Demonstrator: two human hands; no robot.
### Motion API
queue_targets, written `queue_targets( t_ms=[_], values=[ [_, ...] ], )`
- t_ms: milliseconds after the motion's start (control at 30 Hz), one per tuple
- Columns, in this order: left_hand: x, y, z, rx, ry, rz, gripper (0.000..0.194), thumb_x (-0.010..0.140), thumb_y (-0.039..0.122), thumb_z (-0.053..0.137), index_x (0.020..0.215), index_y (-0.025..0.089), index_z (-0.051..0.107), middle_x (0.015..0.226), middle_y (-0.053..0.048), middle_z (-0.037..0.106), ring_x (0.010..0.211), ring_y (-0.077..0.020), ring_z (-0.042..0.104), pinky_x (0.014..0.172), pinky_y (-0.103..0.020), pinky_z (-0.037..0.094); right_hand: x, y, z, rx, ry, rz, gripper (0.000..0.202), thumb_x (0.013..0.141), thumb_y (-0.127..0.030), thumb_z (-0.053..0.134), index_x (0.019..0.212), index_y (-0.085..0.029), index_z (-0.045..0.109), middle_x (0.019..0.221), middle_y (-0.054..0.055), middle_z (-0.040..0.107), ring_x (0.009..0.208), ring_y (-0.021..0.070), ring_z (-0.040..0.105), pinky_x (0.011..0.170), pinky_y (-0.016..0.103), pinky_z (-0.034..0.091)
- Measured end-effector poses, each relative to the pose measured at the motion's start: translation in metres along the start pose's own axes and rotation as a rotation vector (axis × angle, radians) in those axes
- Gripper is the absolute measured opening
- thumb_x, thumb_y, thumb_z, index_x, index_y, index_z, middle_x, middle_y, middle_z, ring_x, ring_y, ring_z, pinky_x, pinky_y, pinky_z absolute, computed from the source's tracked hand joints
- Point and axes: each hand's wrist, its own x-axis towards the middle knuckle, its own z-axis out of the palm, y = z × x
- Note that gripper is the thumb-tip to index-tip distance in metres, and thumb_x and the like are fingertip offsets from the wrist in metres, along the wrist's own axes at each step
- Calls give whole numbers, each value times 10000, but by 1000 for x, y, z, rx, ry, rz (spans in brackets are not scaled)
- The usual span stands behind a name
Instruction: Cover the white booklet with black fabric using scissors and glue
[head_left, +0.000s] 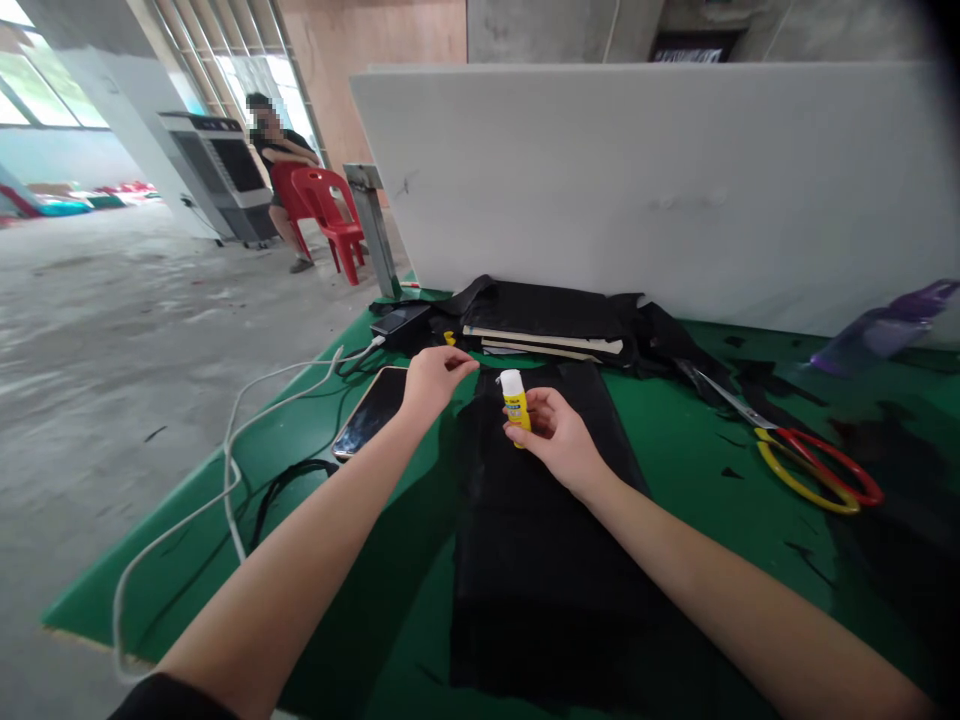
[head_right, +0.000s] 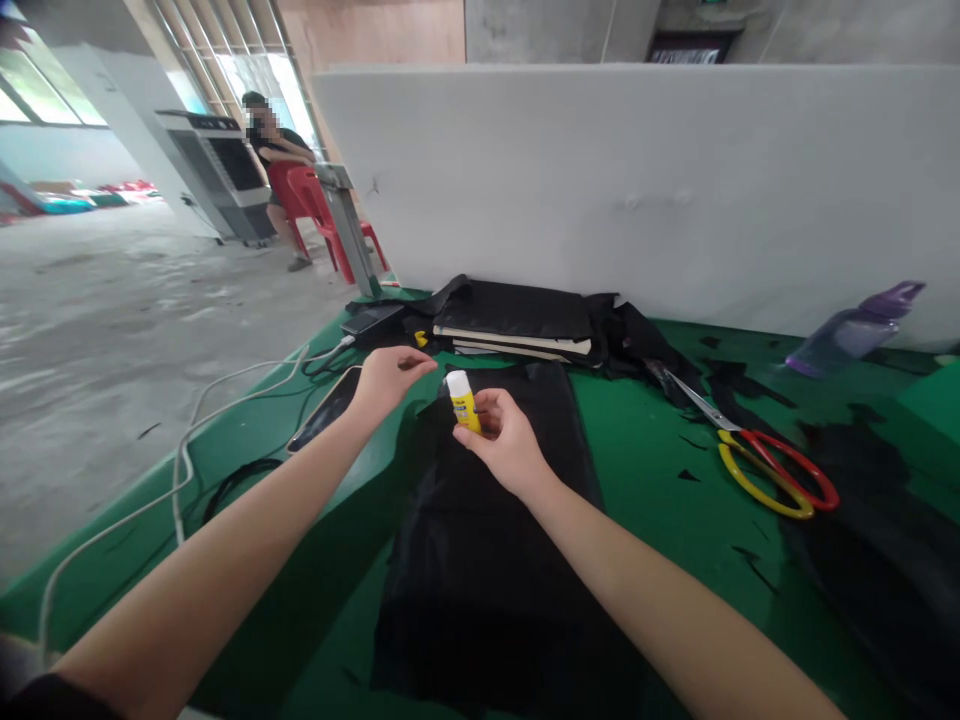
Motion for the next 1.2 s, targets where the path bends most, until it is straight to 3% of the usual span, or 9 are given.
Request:
queue_targets(
  t_ms=[200,400,467,533,667,733,833,1033,1200],
  values=[
    [41,-5,7,157,-54,6,261,740,207,654,1000,210,657,805,-20,726,837,-224,655,761,-322,446,2,2,-1,29,23,7,401,705,-326,702,1004,-238,450,1061,53,629,952,199,641,843,396,526],
    [56,-3,9,363,2,79,508,686,192,696,1171,198,545,758,-31,705,956,-289,594,899,-425,329,2,2,-2,11,22,-13,389,717,-334,695,1009,-241,455,1053,50,626,952,194,637,859,398,520],
    [58,-5,10,468,6,111,466,678,243,717,1119,202,571,784,-51,699,972,-306,575,890,-426,321,3,3,-2,1,24,-19,389,718,-341,693,1010,-243,454,1052,47,624,961,193,635,865,396,518],
    [59,-8,11,514,-39,104,267,696,337,714,924,219,640,787,-59,689,922,-304,584,892,-433,310,3,4,-2,-19,35,-25,395,711,-340,700,1008,-240,460,1040,44,624,962,191,632,875,392,512],
    [60,-15,9,496,-140,71,188,765,375,643,665,216,654,739,-55,668,860,-282,600,934,-449,275,3,4,-2,-39,48,-42,391,709,-329,704,1009,-236,470,1023,38,622,945,178,630,884,380,504],
    [59,-17,8,477,-162,80,93,712,301,690,777,235,695,851,-66,681,988,-311,569,947,-448,279,3,5,-2,-40,47,-49,388,713,-328,701,1010,-234,469,1030,41,622,946,177,629,886,380,502],
    [58,-20,8,437,-181,76,419,622,228,740,1034,273,677,1072,-86,658,1146,-351,479,955,-462,295,3,5,-2,-39,45,-48,387,719,-339,692,1013,-237,462,1051,46,623,963,183,628,877,387,508],
    [58,-27,10,256,-215,5,306,759,248,602,1056,216,667,845,-29,726,894,-228,647,819,-323,444,4,6,-3,-38,44,-42,386,718,-350,687,1006,-244,452,1046,43,620,988,194,622,849,387,524],
    [60,-26,8,194,-191,-6,356,693,214,639,1046,174,657,802,-23,731,808,-206,668,732,-286,469,4,6,-3,-37,47,-47,365,721,-341,682,992,-246,457,1030,39,616,968,192,622,842,385,527]
  ],
)
